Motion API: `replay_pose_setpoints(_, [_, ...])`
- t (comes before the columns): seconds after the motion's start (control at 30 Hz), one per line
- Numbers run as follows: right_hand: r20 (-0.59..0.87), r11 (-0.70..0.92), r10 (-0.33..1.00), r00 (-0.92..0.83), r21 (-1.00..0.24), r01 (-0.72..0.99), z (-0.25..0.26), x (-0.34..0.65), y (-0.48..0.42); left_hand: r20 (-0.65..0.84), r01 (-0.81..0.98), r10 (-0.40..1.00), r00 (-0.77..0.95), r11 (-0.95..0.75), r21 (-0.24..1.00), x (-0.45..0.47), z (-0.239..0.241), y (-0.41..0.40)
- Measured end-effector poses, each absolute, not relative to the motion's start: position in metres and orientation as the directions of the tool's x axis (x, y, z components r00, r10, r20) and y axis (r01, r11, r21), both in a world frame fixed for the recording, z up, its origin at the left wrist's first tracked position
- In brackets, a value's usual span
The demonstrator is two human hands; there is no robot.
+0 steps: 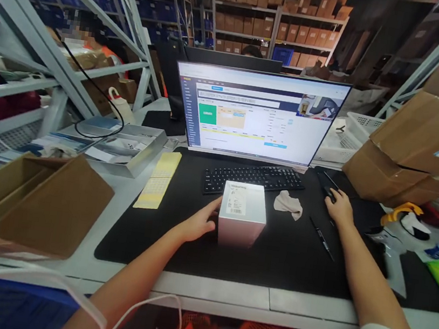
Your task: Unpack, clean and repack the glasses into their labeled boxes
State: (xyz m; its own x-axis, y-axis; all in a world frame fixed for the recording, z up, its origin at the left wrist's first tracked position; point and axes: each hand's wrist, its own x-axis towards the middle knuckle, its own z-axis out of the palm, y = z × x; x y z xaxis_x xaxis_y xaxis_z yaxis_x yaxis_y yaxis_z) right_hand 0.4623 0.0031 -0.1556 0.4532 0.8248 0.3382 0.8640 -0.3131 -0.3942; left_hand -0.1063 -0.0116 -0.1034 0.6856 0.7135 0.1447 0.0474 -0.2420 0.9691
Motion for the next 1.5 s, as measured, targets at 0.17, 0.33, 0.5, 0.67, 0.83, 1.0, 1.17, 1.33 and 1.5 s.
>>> replay_pose_setpoints(0.17, [0.36, -0.31, 0.806, 0.47, -0.42, 0.853, -0.164, 0.472, 0.007, 0.195, -0.057, 0.902, 0.384, -0.188, 0.981, -0.118, -0.108, 0.01])
replay_pose_setpoints(0.33, [0.374, -0.314, 0.792, 0.482, -0.428, 0.847, -0.169, 0.476, 0.006, 0.121, 0.028, 0.969, -0.216, -0.118, 0.993, -0.152, -0.096, 0.048])
replay_pose_setpoints(0.5, [0.38, -0.346, 0.765, 0.519, -0.437, 0.83, -0.169, 0.476, 0.004, 0.052, 0.56, 0.887, -0.459, 0.243, 0.792, -0.21, -0.092, 0.076])
replay_pose_setpoints(0.67, [0.365, -0.359, 0.768, 0.526, -0.435, 0.826, -0.165, 0.473, 0.005, -0.019, 0.731, 0.878, -0.477, 0.409, 0.546, -0.234, -0.103, 0.076])
replay_pose_setpoints(0.83, [0.334, -0.4, 0.765, 0.55, -0.423, 0.813, -0.157, 0.466, 0.005, -0.103, 0.803, 0.889, -0.446, 0.448, 0.393, -0.23, -0.111, 0.071])
replay_pose_setpoints(1.0, [0.299, -0.425, 0.767, 0.568, -0.427, 0.798, -0.145, 0.457, 0.002, -0.074, 0.83, 0.907, -0.414, 0.409, 0.38, -0.229, -0.106, 0.07])
replay_pose_setpoints(1.17, [0.443, -0.337, 0.73, 0.521, -0.431, 0.837, -0.133, 0.449, -0.01, -0.009, 0.814, 0.907, -0.421, 0.382, 0.438, -0.225, -0.101, 0.066])
replay_pose_setpoints(1.33, [0.729, -0.127, 0.56, 0.394, -0.395, 0.91, -0.105, 0.435, -0.02, 0.078, 0.771, 0.904, -0.421, 0.311, 0.556, -0.215, -0.098, 0.062])
replay_pose_setpoints(1.5, [0.8, 0.069, 0.549, 0.242, -0.332, 0.941, -0.045, 0.374, -0.02, 0.049, 0.602, 0.882, -0.469, 0.279, 0.748, -0.215, -0.09, 0.065])
